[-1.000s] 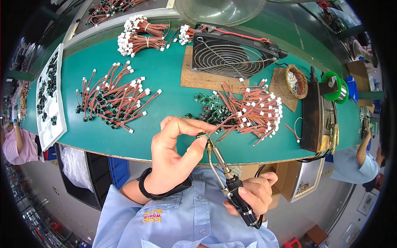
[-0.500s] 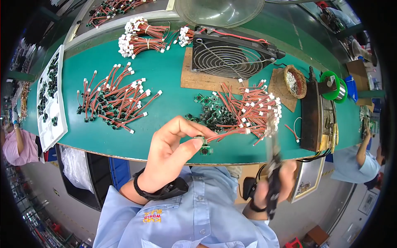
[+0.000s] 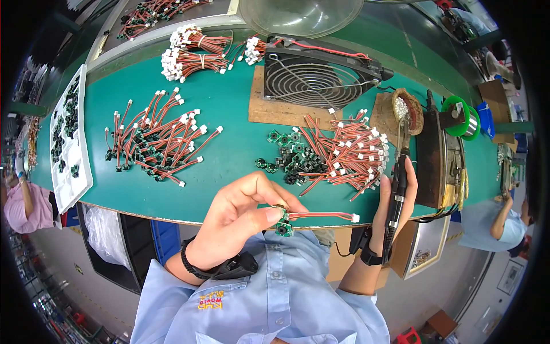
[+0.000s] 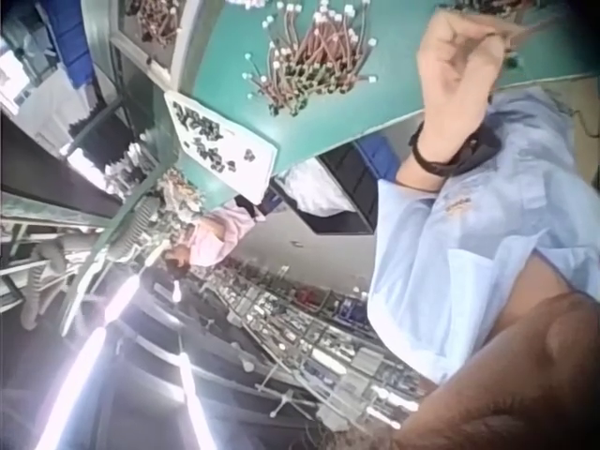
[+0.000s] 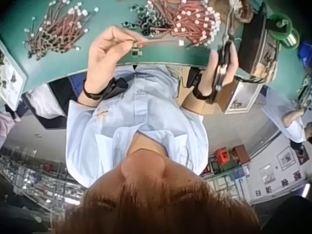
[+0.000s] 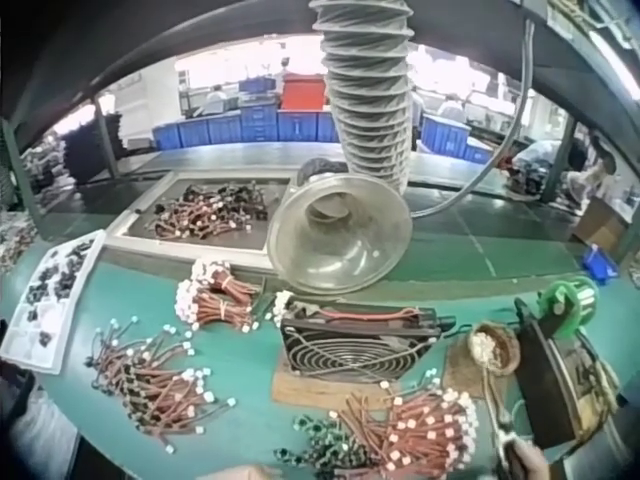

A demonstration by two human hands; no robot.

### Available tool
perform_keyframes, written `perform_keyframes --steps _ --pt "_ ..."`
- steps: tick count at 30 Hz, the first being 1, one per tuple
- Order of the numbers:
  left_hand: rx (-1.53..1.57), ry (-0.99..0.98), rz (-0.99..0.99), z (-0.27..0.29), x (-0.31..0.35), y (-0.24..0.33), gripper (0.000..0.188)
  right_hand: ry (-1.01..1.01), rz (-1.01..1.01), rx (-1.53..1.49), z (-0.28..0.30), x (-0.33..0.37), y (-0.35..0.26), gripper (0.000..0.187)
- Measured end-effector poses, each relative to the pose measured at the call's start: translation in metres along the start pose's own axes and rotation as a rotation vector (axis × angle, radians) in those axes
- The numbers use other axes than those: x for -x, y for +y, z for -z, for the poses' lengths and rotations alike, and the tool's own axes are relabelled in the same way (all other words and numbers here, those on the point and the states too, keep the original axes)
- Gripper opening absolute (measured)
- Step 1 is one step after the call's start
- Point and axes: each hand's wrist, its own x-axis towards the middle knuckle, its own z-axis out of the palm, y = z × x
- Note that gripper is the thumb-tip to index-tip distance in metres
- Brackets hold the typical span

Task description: The person picks up a circuit board and a wire, aligns them, and joins them using a soldering iron before placing the assembly back on the table.

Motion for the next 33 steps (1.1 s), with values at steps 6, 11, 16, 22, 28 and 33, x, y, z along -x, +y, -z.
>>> perform_keyframes --steps 6,11,16,22,28,33 --pt "-0.189 0.145 -0.241 0.003 -0.006 -0.012 0.008 -0.201 0.353 -0.233 0.036 0.037 -0.027 0.049" --pt "-0.47 0.242 -0.307 0.007 -0.008 -0.021 0.01 -0.464 0.551 -0.139 0.031 0.048 -0.054 0.037" --pt "-0.439 0.267 -0.304 0.003 -0.008 -0.021 0.011 -0.521 0.567 -0.104 0.03 0.052 -0.057 0.032" --pt "-0.567 0.168 -0.348 0.008 -0.007 -0.018 0.007 -0.541 0.567 -0.092 0.031 0.052 -0.058 0.033" --pt "-0.567 0.185 -0.383 0.008 -0.008 -0.02 0.009 -0.564 0.56 -0.09 0.031 0.052 -0.059 0.033" --pt "-0.548 0.224 -0.402 0.005 -0.009 -0.021 0.012 -0.544 0.572 -0.098 0.031 0.052 -0.059 0.034"
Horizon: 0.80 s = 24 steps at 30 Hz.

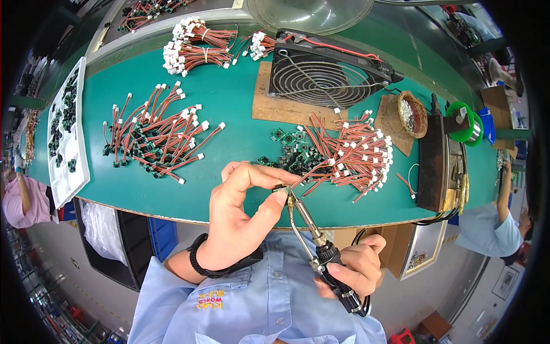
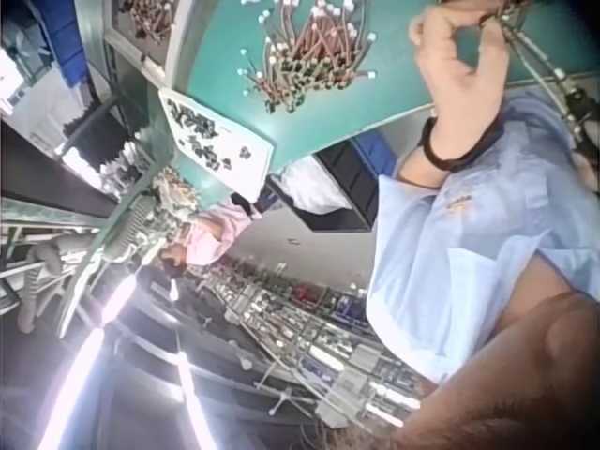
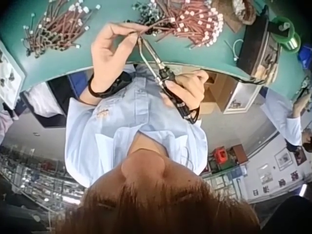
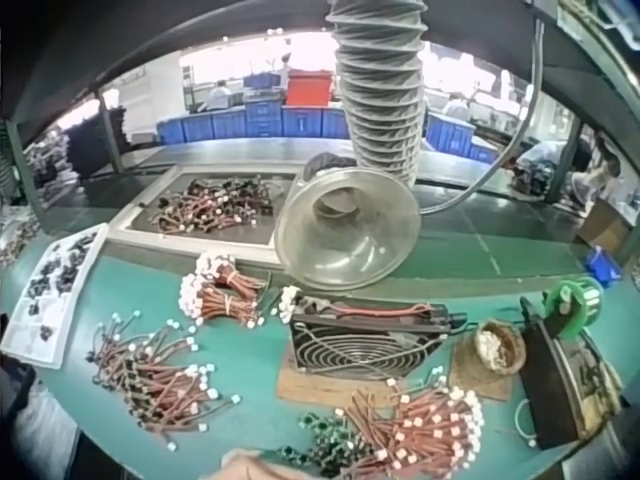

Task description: The person picks up a circuit board and a wire, aligns them, and joins them using a soldering iron before placing the assembly back on the table.

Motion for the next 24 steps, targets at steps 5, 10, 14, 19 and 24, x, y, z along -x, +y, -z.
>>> perform_keyframes --steps 5,10,14,19,24 --pt "0.019 0.006 0.033 -0.0014 0.0006 0.0026 0.012 -0.003 0.004 -0.009 0.0 0.0004 0.0009 0.035" --pt "0.015 0.014 0.038 -0.001 0.0012 0.0042 0.011 0.002 -0.01 -0.02 -0.0021 0.0014 0.0002 0.035" --pt "0.063 0.035 0.072 -0.002 0.0017 0.0059 0.01 0.015 -0.022 -0.02 -0.0033 0.004 -0.002 0.034" --pt "0.093 0.044 0.096 -0.0016 0.0024 0.0075 0.009 0.023 -0.019 -0.028 -0.0041 0.0061 -0.0022 0.034" --pt "0.1 0.04 0.088 -0.0013 0.0023 0.0066 0.009 0.012 -0.012 -0.019 -0.0018 0.0037 -0.003 0.034"
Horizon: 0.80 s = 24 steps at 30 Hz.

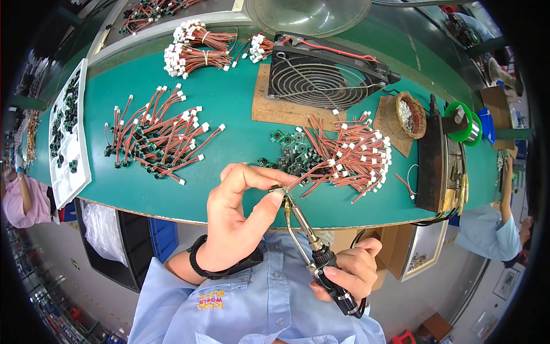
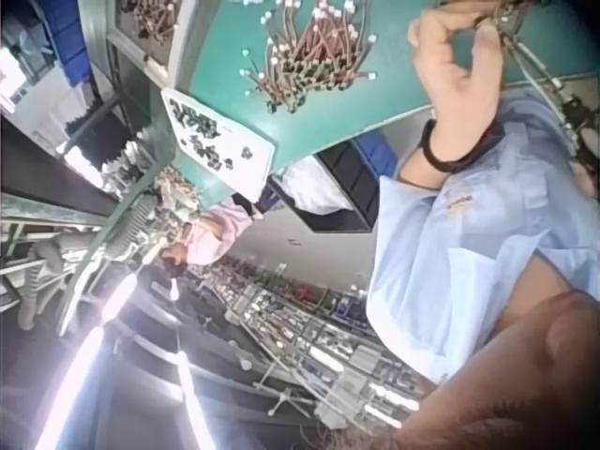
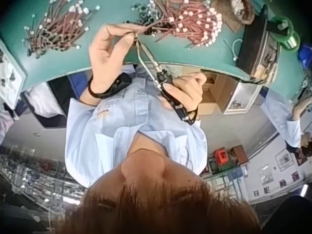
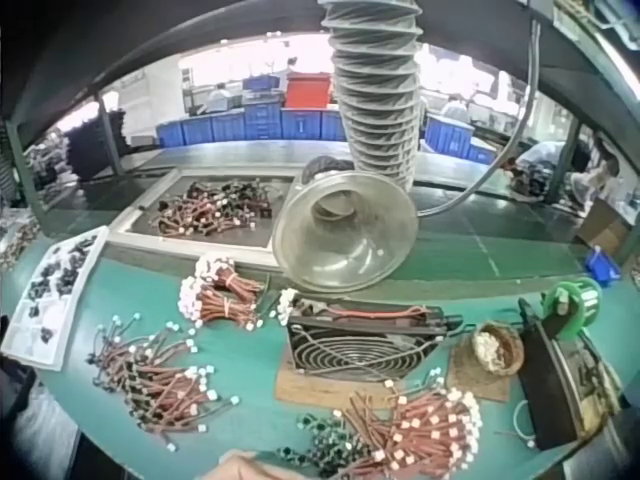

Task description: The person picks up a circuit board and a wire, aligns them, and joins them using a soldering iron before placing the assembly back on the table.

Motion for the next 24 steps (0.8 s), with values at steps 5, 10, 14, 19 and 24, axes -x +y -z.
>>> perform_keyframes --steps 5,10,14,19,24 --pt "-0.032 -0.018 0.004 0.002 0.001 -0.001 0.008 0.018 0.008 0.01 0.001 0.003 0.0 0.033" --pt "0.143 -0.034 0.082 0.001 -0.001 0.001 0.008 0.145 0.019 -0.016 0.004 0.01 0.007 0.037" --pt "0.397 -0.113 0.185 0.006 -0.003 0.003 0.006 0.286 -0.003 0.023 0.0 0.016 0.018 0.042" --pt "0.349 -0.011 0.117 0.023 -0.002 0.001 0.008 0.455 -0.322 -0.017 -0.019 0.01 0.019 0.036" --pt "0.233 0.19 -0.101 0.036 0.002 0.01 0.01 0.264 -0.482 -0.421 -0.034 -0.003 0.026 0.024"
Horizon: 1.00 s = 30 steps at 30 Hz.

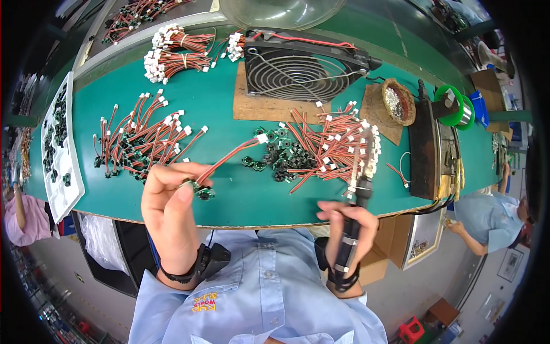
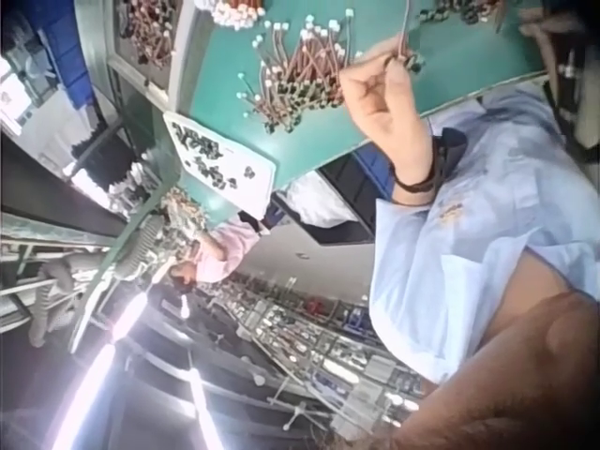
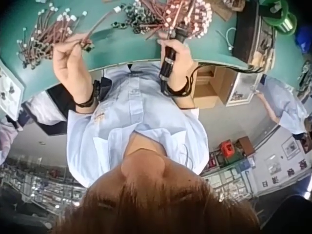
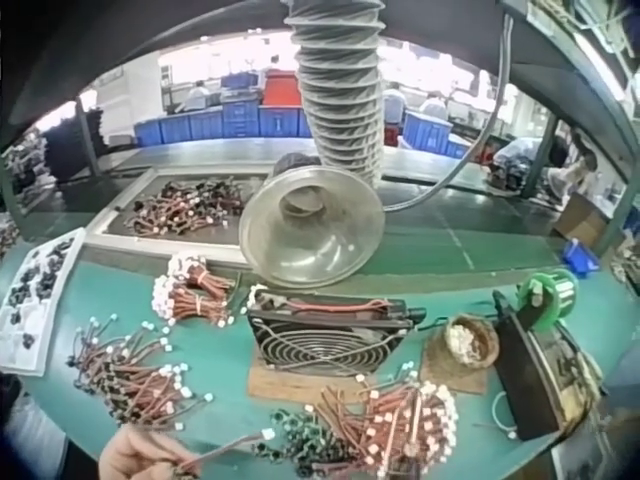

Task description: The person picks up a circuit board and a wire, aligns them, and joins them using a soldering iron before placing the assembly back on the table.

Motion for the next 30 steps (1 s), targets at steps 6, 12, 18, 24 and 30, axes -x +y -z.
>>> perform_keyframes --steps 6,12,18,24,30 --pt "-0.045 -0.047 0.025 -0.001 0.01 -0.003 0.011 0.039 0.342 0.371 -0.029 -0.022 0.02 0.038" --pt "-0.061 -0.079 0.09 -0.005 0.012 -0.002 0.013 0.014 0.341 0.383 -0.036 -0.021 0.022 0.04" --pt "-0.287 -0.19 0.15 -0.002 0.014 0.005 0.014 0.055 0.313 0.151 -0.037 -0.014 0.009 0.027" --pt "-0.399 -0.502 0.222 -0.017 0.008 0.007 0.01 -0.026 0.414 0.088 -0.028 -0.008 -0.006 0.028" --pt "-0.235 -0.565 0.448 -0.028 0.007 0.01 0.009 -0.21 0.627 0.298 -0.014 -0.014 -0.014 0.029"
